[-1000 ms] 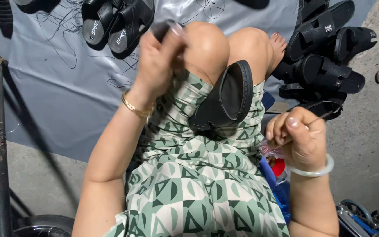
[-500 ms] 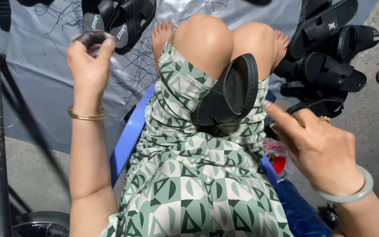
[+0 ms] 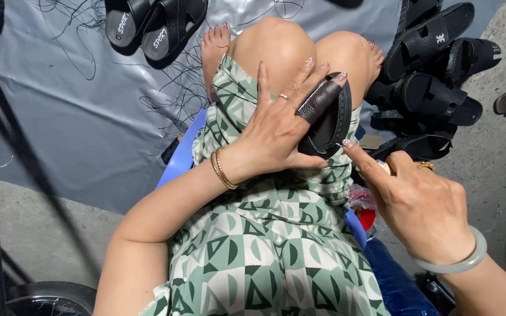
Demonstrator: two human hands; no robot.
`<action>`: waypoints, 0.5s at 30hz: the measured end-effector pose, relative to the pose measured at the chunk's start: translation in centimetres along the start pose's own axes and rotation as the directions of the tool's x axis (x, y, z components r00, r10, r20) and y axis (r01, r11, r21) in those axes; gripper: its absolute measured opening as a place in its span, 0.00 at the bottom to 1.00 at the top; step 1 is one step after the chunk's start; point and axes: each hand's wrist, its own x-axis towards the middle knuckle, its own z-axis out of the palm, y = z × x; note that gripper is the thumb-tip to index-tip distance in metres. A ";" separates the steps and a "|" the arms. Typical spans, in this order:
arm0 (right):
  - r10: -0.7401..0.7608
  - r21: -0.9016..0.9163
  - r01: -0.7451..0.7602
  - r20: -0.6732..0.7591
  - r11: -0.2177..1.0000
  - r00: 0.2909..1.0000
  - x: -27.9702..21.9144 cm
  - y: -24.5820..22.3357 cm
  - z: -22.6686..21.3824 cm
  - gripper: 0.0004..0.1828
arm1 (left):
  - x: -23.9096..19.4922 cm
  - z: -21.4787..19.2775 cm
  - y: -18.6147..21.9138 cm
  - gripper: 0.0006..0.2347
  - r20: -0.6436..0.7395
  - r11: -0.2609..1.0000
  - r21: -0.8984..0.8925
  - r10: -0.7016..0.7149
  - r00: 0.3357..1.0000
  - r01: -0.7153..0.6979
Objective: The person sits on a low stool and sews a black slipper using a needle and thread. They repeatedly push the needle through the sole and pull the thread tight to stitch the slipper together.
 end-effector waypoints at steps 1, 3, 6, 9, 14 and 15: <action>-0.009 0.011 0.009 -0.014 1.000 1.000 0.0 0.0 0.0 0.29 | 0.0 0.2 0.0 0.57 -0.020 1.000 -0.025 -0.007 1.000 0.006; -0.005 -0.044 0.004 -0.040 0.999 0.999 0.0 -0.3 -0.1 0.28 | 0.2 0.3 0.1 0.55 -0.039 0.999 -0.049 -0.004 0.999 0.002; 0.003 -0.094 -0.009 -0.065 0.996 0.998 0.0 -0.6 0.4 0.30 | 0.3 0.7 0.2 0.53 -0.086 0.998 -0.066 -0.011 0.996 0.005; -0.007 -0.010 0.006 -0.089 1.000 0.996 0.1 -0.4 1.7 0.30 | 0.4 1.0 0.3 0.52 -0.116 0.999 -0.038 -0.025 0.993 0.021; -0.048 0.207 0.084 -0.176 0.975 0.983 0.5 0.3 4.3 0.20 | 0.5 1.4 0.3 0.49 -0.140 0.998 -0.056 -0.014 0.990 0.006; -0.048 0.259 0.105 -0.220 0.960 0.974 0.7 0.2 4.6 0.18 | 0.5 1.4 0.2 0.50 -0.141 0.999 -0.050 -0.018 0.990 0.011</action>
